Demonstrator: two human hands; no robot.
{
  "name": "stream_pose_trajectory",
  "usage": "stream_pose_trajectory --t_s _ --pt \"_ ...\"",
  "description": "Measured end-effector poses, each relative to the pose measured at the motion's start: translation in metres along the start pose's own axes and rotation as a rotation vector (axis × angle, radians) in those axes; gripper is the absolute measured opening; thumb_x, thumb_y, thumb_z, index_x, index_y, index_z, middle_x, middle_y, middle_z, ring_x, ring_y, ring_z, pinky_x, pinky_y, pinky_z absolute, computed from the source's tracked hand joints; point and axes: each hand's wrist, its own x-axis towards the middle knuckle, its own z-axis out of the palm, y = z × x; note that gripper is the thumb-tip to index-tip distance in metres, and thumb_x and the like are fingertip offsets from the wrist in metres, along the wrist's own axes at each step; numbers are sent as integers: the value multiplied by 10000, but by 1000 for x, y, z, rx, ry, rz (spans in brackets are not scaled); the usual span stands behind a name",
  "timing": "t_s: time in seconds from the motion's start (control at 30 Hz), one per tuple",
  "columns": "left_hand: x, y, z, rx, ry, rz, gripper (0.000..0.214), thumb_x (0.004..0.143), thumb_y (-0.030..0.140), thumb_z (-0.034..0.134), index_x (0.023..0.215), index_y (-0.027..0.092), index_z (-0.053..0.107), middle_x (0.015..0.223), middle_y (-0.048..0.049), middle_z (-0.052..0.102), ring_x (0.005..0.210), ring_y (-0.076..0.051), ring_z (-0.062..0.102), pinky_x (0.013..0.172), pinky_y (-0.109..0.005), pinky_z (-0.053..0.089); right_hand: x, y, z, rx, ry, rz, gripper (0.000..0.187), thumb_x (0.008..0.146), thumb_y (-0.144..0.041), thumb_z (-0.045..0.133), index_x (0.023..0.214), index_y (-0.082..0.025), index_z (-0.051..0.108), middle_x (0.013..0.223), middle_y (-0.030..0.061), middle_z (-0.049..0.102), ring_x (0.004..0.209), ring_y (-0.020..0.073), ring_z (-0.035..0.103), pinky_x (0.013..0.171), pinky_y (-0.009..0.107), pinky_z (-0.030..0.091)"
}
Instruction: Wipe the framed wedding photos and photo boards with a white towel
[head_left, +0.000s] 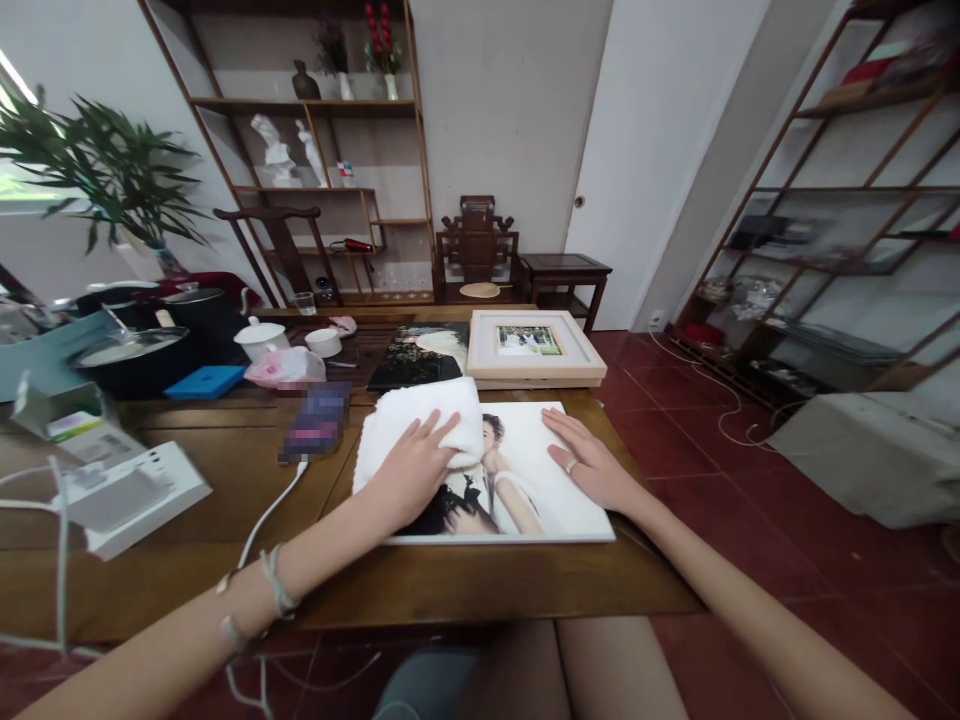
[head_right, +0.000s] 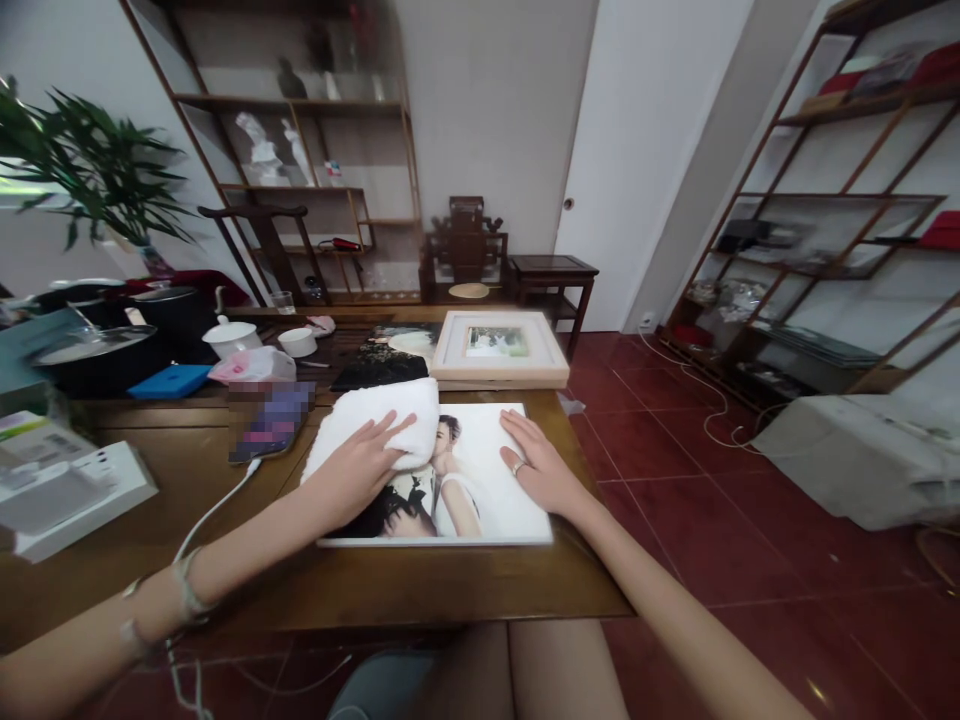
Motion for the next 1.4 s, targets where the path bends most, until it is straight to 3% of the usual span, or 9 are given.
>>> stream_pose_trajectory --t_s 0.2,0.33,0.53,0.7,0.83,0.93,1.03,1.23,1.4 --pt "-65 51 -8 -105 -171 94 170 741 153 597 878 188 692 1441 -105 303 1292 -382 284 975 -515 357 0 2 1 -20 -5 -20 440 884 -327 438 1312 -230 460 1396 85 431 1320 221 336 1092 474 268" --pt "-87 70 -5 -164 -167 198 88 757 204 628 792 212 708 1472 -55 239 1307 -382 250 994 -506 348 -1 3 1 -24 -6 -30 441 886 -323 434 1320 -245 449 1406 73 421 1325 230 327 1092 491 261" --pt "-42 51 -13 -130 -178 118 287 789 85 514 1008 206 653 1449 -79 286 1309 -351 261 995 -521 336 0 1 1 -22 6 -25 438 880 -324 442 1310 -241 463 1398 74 431 1319 231 339 1090 485 270" --pt "10 11 -3 -87 -52 64 379 807 69 470 1146 194 584 1472 -95 226 1341 -342 165 1031 -511 272 0 1 1 -15 2 -18 438 883 -338 439 1314 -259 456 1403 63 425 1320 235 336 1087 492 273" --pt "29 -5 8 -97 29 106 346 845 127 460 1162 212 570 1477 -78 219 1348 -329 153 1053 -523 208 0 0 -1 -17 -13 -18 446 883 -333 438 1317 -233 454 1407 79 417 1326 234 325 1094 485 261" --pt "26 4 2 -83 -34 115 335 829 77 433 1100 176 605 1446 -95 295 1329 -331 223 1038 -536 233 -1 0 -1 -11 -12 -14 442 885 -338 439 1319 -257 449 1412 63 413 1326 236 324 1092 496 259" --pt "5 32 -13 -81 -119 167 324 764 65 515 1048 165 634 1431 -119 318 1305 -369 261 1015 -529 285 -2 1 0 -4 -8 -7 443 885 -352 439 1322 -274 444 1416 54 409 1325 242 326 1089 504 258" --pt "-46 88 -30 -121 -68 474 170 794 265 576 909 203 684 1421 -85 346 1259 -387 344 979 -515 347 -2 2 1 -20 -6 -11 440 891 -352 431 1325 -281 438 1416 50 407 1323 238 330 1093 496 255" --pt "-26 72 -27 -118 -126 414 255 819 180 515 1031 215 653 1441 -50 314 1306 -313 294 1020 -456 324 -2 2 1 -35 -3 -30 435 890 -336 425 1317 -256 451 1403 71 423 1315 238 342 1091 489 262"
